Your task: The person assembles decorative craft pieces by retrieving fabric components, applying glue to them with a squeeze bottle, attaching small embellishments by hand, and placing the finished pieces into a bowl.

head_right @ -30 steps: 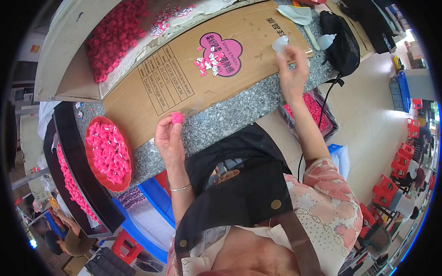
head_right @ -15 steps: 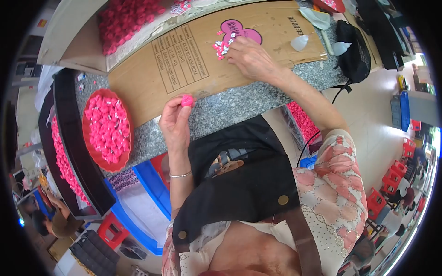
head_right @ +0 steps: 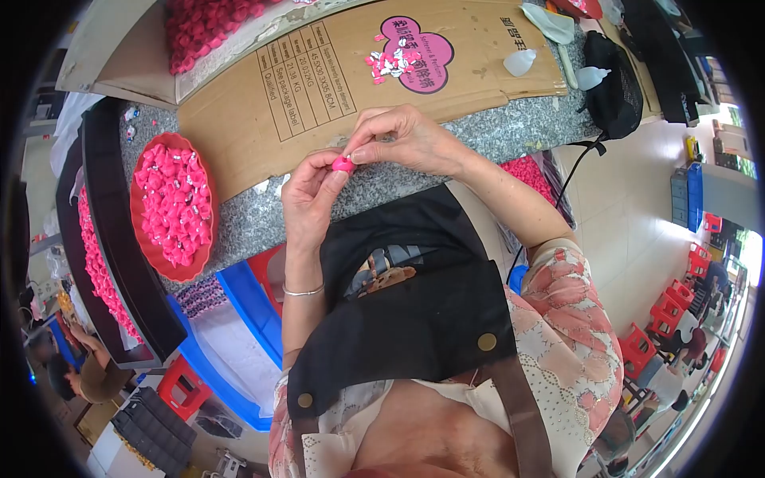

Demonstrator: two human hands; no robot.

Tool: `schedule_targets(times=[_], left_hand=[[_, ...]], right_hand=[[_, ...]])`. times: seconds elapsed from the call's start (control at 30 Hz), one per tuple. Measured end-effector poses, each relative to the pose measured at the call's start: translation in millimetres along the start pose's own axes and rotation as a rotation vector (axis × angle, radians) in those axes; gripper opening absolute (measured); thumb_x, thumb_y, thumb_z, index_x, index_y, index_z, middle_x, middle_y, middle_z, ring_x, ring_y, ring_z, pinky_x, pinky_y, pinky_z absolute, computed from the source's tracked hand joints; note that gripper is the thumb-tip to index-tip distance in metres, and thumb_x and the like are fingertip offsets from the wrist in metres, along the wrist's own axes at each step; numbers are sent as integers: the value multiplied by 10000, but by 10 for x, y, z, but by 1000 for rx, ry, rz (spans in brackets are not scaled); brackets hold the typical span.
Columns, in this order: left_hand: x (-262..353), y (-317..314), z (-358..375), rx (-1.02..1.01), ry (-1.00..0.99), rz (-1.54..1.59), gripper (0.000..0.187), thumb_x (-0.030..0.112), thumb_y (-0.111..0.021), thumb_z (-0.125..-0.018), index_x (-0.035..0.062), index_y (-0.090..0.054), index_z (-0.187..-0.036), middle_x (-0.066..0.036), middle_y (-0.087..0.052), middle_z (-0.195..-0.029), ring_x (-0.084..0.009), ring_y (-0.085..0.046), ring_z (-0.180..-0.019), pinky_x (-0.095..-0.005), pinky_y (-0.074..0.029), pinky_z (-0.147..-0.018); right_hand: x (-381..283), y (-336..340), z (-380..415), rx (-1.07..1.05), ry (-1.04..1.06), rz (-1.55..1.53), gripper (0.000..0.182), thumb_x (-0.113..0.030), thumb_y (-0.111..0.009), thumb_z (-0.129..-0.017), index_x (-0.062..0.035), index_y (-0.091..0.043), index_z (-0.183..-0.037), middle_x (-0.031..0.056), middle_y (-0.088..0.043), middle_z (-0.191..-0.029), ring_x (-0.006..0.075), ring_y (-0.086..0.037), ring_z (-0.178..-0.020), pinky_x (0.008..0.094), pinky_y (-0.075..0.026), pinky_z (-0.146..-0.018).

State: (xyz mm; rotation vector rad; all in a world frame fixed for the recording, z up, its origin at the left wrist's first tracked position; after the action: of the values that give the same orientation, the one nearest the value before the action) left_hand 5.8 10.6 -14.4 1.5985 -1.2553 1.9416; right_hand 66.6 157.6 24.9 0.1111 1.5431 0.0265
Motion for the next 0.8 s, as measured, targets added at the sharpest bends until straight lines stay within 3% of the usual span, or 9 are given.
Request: schedule_targets(times=[0.13, 0.27, 0.33, 0.57, 0.67, 0.8], left_hand=[[13, -12, 38, -7, 57, -37, 140, -46, -554, -840, -36, -555, -980, -64, -560, -990, -115, -549, -911, -231, -445, -801], [2, -35, 64, -36, 130, -31, 139, -58, -562, -830, -33, -569, -966, -58, -559, -973, -113, -558, -899, -224, -457, -787], [32, -57, 64, -66, 66, -22, 150, -64, -562, -825, -32, -574, -971, -61, -561, -973, -116, -561, -904, -227, -461, -791], [71, -71, 60, -68, -40, -26, 196, -107, -572, -792, -36, -583, -974, -59, -528, -985, -131, -567, -912, -242, -474, -811], [82, -37, 64, -32, 85, 66, 222, -127, -583, -773, -36, -590, -975, -66, -499, -1011, -134, -568, -912, -231, -481, -815], [130, 6, 48, -63, -27, -40, 222, -129, -594, -763, -36, -607, -964, -74, -487, -1034, -138, -568, -916, -230, -496, -807]], right_hand=[[45, -8, 2, -45, -34, 12, 104, -119, -644, -804, -32, -664, -857, 15, -578, -830, 96, -542, -807, 242, -433, -721], [222, -37, 46, -112, -221, -290, 132, -104, -657, -792, -28, -617, -892, 6, -580, -855, 84, -544, -807, 233, -436, -732], [253, -62, 79, -105, -285, -418, 159, -81, -657, -785, -34, -587, -920, 1, -574, -857, 80, -535, -822, 234, -430, -741], [237, -93, 175, -72, -273, -390, 191, -108, -646, -806, -20, -582, -963, 16, -597, -880, 80, -557, -830, 225, -445, -755], [217, -96, 181, -56, -290, -368, 215, -108, -641, -815, 4, -591, -991, 41, -616, -897, 92, -577, -848, 225, -463, -765], [160, -147, 162, -34, -252, -364, 224, -99, -634, -821, 8, -594, -1013, 42, -622, -900, 88, -579, -861, 226, -466, -778]])
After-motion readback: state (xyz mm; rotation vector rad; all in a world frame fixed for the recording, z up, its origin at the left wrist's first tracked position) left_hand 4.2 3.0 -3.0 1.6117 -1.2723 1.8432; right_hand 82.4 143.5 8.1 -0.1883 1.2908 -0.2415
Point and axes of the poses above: each hand's wrist, its own z-axis away from the middle knuckle, its own y-axis out of the back of the hand, x = y × z, the point moved 4 cm from there along -z, towards the middle knuckle
